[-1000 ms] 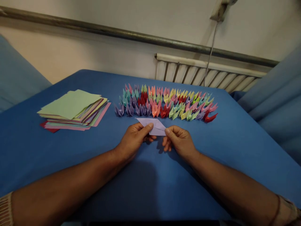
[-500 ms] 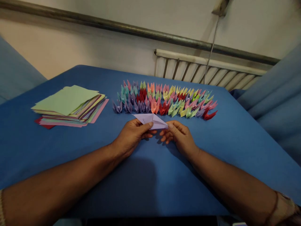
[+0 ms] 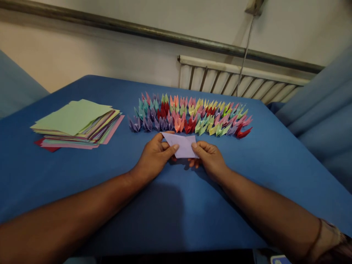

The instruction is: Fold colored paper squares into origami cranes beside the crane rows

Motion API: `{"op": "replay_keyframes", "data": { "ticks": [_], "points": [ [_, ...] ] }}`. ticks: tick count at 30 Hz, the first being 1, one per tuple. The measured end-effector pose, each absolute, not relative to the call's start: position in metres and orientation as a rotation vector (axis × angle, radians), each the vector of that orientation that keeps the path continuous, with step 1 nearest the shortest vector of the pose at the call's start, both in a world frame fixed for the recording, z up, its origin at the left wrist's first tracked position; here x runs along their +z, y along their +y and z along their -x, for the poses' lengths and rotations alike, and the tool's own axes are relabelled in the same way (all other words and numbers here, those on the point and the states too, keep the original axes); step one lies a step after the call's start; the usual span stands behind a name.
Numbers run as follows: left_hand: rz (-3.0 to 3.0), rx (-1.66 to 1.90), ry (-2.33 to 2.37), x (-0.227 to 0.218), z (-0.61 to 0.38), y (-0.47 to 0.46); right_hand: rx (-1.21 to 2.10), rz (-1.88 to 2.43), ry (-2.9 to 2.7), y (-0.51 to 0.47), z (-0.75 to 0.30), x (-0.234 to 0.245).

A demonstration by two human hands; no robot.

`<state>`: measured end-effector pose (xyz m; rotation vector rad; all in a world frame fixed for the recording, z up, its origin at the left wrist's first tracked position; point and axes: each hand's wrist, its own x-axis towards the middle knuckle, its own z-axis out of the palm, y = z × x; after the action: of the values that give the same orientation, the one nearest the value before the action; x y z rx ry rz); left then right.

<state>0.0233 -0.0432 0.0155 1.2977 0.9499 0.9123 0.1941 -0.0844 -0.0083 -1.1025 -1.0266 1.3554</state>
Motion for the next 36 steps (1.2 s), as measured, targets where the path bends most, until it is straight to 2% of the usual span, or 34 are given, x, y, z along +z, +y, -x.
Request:
{"op": "replay_keyframes", "data": {
  "ticks": [7,12,22,36],
  "points": [
    [-1.442,1.001,0.980,0.027,-0.016,-0.046,1.483,0.982,-0.958,-0.086,-0.191,-0.008],
    [-1.548,0.856,0.975,0.031,-0.018,-0.047,1.455,0.972,-0.872,-0.083,-0.192,-0.010],
    [-1.171,0.897,0.896,0.014,-0.016,-0.034,1.475,0.879,-0.914,-0.084,-0.193,-0.011],
    [-0.799,0.811,0.835,0.020,-0.018,-0.034,1.380,0.925,-1.024,-0.086,-0.192,-0.007]
  ]
}}
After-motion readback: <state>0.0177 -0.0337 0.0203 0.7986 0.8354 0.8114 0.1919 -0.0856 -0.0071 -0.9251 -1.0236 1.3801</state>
